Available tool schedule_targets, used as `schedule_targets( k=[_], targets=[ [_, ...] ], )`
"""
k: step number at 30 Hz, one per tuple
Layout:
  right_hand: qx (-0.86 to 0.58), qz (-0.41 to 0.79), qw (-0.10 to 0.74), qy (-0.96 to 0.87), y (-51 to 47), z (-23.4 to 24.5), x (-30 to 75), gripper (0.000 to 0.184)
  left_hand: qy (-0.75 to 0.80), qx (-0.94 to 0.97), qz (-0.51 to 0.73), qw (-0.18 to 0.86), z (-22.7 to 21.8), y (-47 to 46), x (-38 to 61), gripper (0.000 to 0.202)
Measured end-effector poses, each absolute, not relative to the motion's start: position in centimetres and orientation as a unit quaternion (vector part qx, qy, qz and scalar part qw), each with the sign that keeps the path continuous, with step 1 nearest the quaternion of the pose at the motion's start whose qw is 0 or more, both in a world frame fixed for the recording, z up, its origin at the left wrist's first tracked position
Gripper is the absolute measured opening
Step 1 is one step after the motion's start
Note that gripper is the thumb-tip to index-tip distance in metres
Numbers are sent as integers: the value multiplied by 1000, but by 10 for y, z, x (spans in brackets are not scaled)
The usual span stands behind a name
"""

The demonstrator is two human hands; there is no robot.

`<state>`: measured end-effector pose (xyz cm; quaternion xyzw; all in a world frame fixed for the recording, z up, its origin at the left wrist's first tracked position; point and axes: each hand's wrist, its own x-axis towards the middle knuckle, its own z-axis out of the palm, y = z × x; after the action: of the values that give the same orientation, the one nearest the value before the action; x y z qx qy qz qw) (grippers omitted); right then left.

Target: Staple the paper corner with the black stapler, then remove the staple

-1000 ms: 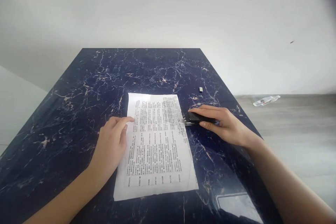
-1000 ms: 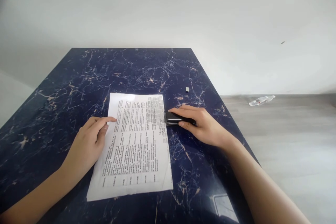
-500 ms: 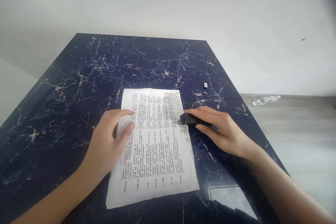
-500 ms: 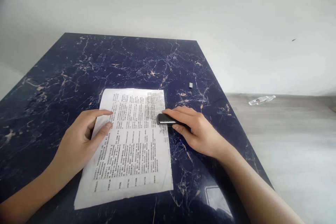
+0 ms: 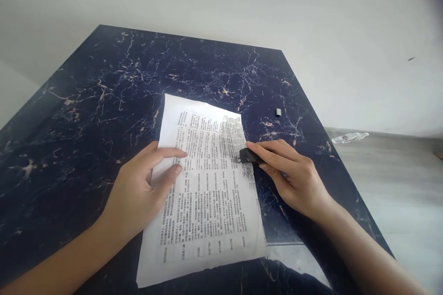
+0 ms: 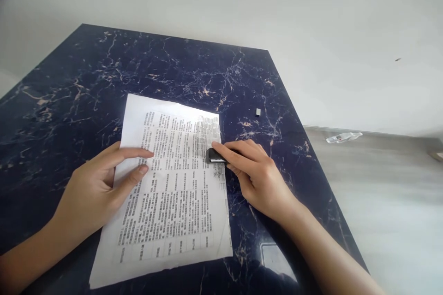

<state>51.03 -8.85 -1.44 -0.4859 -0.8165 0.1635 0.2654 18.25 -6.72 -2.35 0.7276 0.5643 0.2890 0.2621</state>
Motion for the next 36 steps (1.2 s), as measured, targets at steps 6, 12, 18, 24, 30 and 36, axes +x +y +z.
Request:
schedule_targets(
  k=[6, 12, 18, 24, 30, 36],
  targets=[
    [-478, 139, 280, -821, -87, -18, 504, 64, 555, 742, 275, 257, -20, -68, 184, 23],
    [-487, 126, 250, -827, -89, -21, 502, 65, 550, 735, 289, 272, -21, -67, 185, 21],
    [-489, 111, 234, -833, -89, -18, 500, 66, 545, 733, 295, 281, -23, -68, 184, 23],
    [-497, 82, 213, -837, -88, -16, 497, 67, 546, 729, 298, 285, -26, -69, 184, 23],
    [-509, 23, 171, -843, -91, -16, 488, 72, 546, 732, 301, 275, -24, -68, 185, 22],
    [-522, -46, 108, -845, -93, -16, 476, 75, 551, 737, 295, 259, -22, -67, 187, 22]
  ],
)
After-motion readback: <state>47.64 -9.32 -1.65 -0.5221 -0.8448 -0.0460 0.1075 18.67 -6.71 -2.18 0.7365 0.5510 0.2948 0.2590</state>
